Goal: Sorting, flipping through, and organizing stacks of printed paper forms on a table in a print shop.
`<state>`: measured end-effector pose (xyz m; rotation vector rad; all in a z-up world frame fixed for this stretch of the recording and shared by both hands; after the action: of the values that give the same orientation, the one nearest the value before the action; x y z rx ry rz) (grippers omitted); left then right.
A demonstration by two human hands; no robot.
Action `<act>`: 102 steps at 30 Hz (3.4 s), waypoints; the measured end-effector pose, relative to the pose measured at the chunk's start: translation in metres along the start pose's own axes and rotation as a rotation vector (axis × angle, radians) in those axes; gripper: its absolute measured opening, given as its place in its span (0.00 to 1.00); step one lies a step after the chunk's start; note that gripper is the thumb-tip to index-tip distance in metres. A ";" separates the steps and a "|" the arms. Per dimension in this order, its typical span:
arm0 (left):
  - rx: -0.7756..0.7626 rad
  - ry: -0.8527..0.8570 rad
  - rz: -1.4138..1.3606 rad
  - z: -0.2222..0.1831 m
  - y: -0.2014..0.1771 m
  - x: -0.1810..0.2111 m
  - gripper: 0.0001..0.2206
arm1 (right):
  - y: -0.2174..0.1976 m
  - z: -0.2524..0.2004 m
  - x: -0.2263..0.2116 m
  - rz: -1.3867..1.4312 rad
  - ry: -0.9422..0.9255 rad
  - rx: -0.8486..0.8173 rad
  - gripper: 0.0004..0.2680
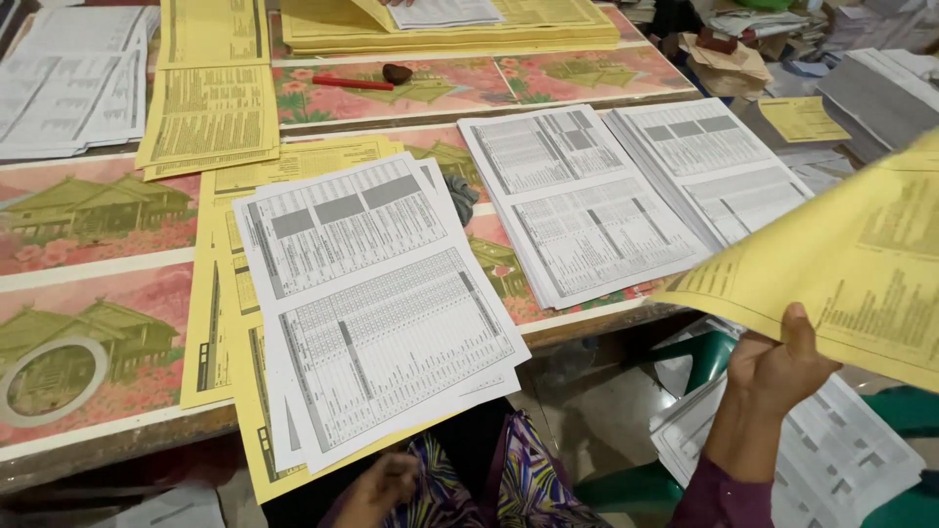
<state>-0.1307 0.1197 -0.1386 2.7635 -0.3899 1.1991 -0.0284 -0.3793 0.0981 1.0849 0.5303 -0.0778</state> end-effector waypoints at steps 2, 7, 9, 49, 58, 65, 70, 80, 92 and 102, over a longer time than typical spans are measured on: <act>-0.049 0.029 0.118 -0.021 -0.006 0.013 0.17 | 0.005 -0.004 0.003 0.106 0.082 -0.020 0.37; -0.365 0.048 0.153 -0.060 -0.021 0.038 0.24 | 0.000 -0.011 0.015 0.093 0.270 -0.167 0.36; -0.398 0.036 0.018 -0.083 -0.028 0.064 0.21 | 0.003 -0.017 0.022 -0.134 0.321 -0.425 0.31; 0.320 0.583 -0.877 -0.031 -0.059 0.082 0.27 | -0.048 -0.118 0.088 -1.497 0.331 -1.184 0.19; 0.336 0.603 -0.910 -0.030 -0.058 0.077 0.25 | -0.030 -0.139 0.080 -1.009 0.961 -0.941 0.16; 0.349 0.437 -1.095 -0.062 0.039 0.068 0.28 | -0.020 -0.102 0.097 -0.839 0.693 -0.642 0.09; 0.031 0.286 -0.951 -0.063 0.063 0.039 0.25 | -0.031 -0.087 0.115 -0.792 0.935 -0.577 0.06; 0.321 0.228 -1.097 -0.044 0.020 0.001 0.09 | -0.029 -0.099 0.112 -0.686 0.906 -0.644 0.14; 0.312 0.206 -1.067 -0.063 0.028 0.036 0.17 | -0.040 -0.097 0.118 -0.607 0.831 -0.605 0.15; 0.258 0.261 -0.948 -0.068 0.036 0.047 0.16 | -0.044 -0.100 0.116 -0.619 0.787 -0.542 0.11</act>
<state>-0.1577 0.0897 -0.0584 2.3530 1.0344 1.3093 0.0216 -0.2924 -0.0251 0.3514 1.4923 -0.0397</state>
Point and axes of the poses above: each hand's wrist, its own z-axis towards the middle knuckle, its own y-axis out of the palm, x = y × z, the point moved 3 cm from there along z, towards the middle knuckle, and after that the axes turned 6 degrees about -y, right-handed, at the moved point
